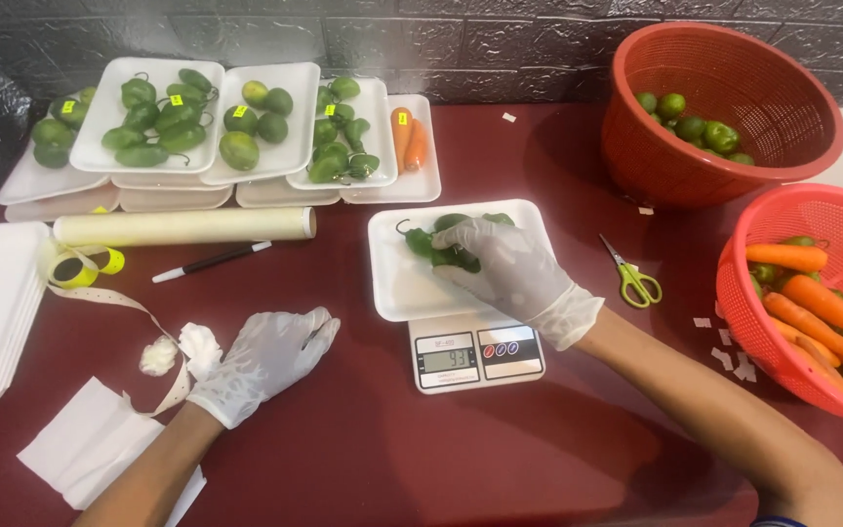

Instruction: Selecting green peppers, weighing them on a foam tray, and wrapping the tray with plastic film.

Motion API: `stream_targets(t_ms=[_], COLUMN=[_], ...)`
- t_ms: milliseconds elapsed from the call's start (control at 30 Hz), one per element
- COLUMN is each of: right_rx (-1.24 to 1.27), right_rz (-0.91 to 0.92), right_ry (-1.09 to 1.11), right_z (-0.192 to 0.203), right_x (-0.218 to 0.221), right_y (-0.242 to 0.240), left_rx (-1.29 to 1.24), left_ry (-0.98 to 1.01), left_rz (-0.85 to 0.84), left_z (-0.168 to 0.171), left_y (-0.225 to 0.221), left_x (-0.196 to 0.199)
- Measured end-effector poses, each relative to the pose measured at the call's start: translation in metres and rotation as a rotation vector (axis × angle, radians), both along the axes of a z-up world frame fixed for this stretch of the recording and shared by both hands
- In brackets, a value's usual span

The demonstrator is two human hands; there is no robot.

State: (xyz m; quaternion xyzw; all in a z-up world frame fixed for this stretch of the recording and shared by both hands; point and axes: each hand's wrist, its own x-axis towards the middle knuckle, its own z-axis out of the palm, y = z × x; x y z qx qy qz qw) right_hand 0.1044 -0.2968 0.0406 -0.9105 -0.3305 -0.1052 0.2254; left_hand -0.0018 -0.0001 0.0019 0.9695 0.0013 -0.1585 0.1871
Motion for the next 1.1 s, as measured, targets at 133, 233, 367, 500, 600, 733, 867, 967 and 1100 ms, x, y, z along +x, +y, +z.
stream_targets(t_ms=[133, 233, 367, 500, 600, 733, 867, 967, 1100], right_rx=[-0.047, -0.077, -0.096, 0.002, 0.037, 0.086, 0.082, 0.042, -0.128], right_rz=[0.047, 0.059, 0.089, 0.125, 0.106, -0.049, -0.167, -0.232, -0.561], right_ry=[-0.072, -0.006, -0.064, -0.051, -0.064, -0.129, -0.106, -0.167, -0.172], right_z=[0.005, 0.016, 0.017, -0.007, 0.018, 0.068, 0.089, 0.075, 0.048], right_x=[-0.007, -0.017, -0.019, -0.004, -0.008, -0.008, 0.0, 0.012, 0.02], right_y=[0.009, 0.012, 0.013, 0.005, -0.012, -0.064, -0.15, -0.233, -0.336], left_rx=[-0.008, -0.004, 0.017, 0.026, 0.036, 0.046, 0.221, 0.22, 0.301], left_ry=[-0.017, -0.002, -0.024, -0.021, -0.014, 0.02, -0.195, -0.142, -0.104], left_rz=[-0.006, 0.005, -0.03, -0.017, -0.015, -0.001, -0.12, -0.124, -0.1], left_z=[-0.003, -0.001, -0.004, -0.004, -0.005, 0.008, -0.046, -0.042, -0.044], left_y=[0.002, 0.001, 0.002, 0.002, 0.002, -0.003, 0.015, 0.015, 0.015], left_x=[0.0, -0.001, 0.002, 0.003, 0.002, 0.001, 0.005, 0.005, 0.007])
